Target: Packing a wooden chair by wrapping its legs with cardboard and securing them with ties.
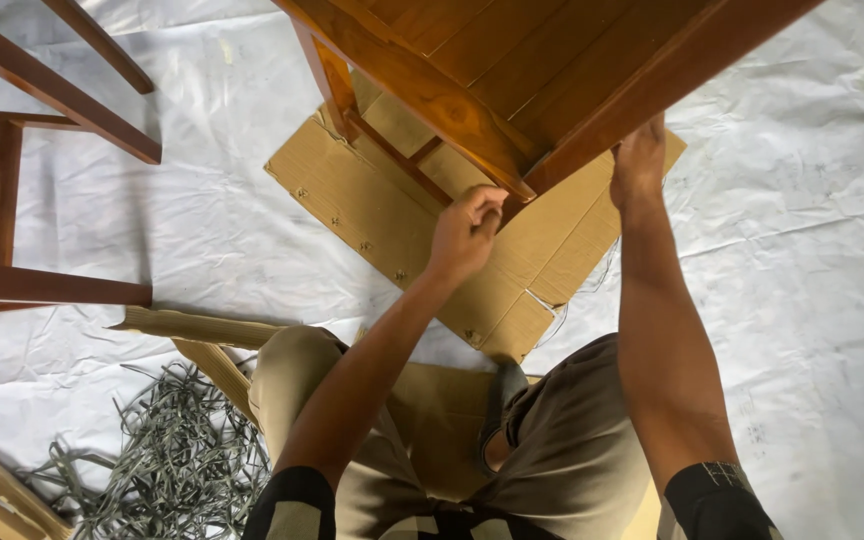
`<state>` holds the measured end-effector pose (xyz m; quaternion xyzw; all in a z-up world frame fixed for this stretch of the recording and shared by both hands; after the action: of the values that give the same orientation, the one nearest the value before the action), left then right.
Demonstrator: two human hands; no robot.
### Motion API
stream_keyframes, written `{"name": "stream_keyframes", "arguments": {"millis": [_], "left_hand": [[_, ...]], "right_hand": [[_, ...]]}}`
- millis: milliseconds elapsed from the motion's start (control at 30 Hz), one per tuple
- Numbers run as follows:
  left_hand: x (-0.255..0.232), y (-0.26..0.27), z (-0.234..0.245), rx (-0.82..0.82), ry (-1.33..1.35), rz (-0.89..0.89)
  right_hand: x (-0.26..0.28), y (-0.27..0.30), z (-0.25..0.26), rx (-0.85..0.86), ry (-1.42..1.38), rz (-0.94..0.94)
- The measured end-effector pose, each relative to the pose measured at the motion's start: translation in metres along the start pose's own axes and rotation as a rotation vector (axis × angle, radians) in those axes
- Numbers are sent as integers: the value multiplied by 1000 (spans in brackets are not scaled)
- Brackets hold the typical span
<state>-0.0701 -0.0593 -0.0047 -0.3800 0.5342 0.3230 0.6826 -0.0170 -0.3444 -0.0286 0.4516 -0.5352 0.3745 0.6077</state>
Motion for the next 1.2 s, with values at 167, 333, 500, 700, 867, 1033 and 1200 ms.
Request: {"name": "stream_keyframes", "arguments": {"millis": [167, 333, 500, 700, 867, 1033, 1200], "left_hand": [[26, -25, 30, -225, 239, 348], [20, -44, 67, -424, 635, 479], [3, -63, 92, -411, 745, 522], [44, -84, 119, -426, 914, 365], [57, -89, 126, -424, 950, 326], [59, -89, 127, -385, 908, 354], [51, -87, 123, -365, 932, 304]], "right_hand": [[9, 44, -42, -14, -27, 276], [12, 88, -86, -121, -192, 128], [3, 88, -91, -89, -410, 34], [5, 87, -86, -37, -318, 20], [14, 90, -87, -59, -288, -37], [21, 90, -88, -47, -307, -47], [28, 89, -84, -34, -382, -39]]}}
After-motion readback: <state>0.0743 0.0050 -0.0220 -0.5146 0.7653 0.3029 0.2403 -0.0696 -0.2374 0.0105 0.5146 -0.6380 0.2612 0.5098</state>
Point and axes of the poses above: each hand's wrist, its own y-axis away from the middle knuckle, its own z-axis out of the back of the hand, x = y × z, the point moved 7 cm from there along -y, towards the middle knuckle, and after that the axes turned 11 degrees about x, right-handed, at the moved point
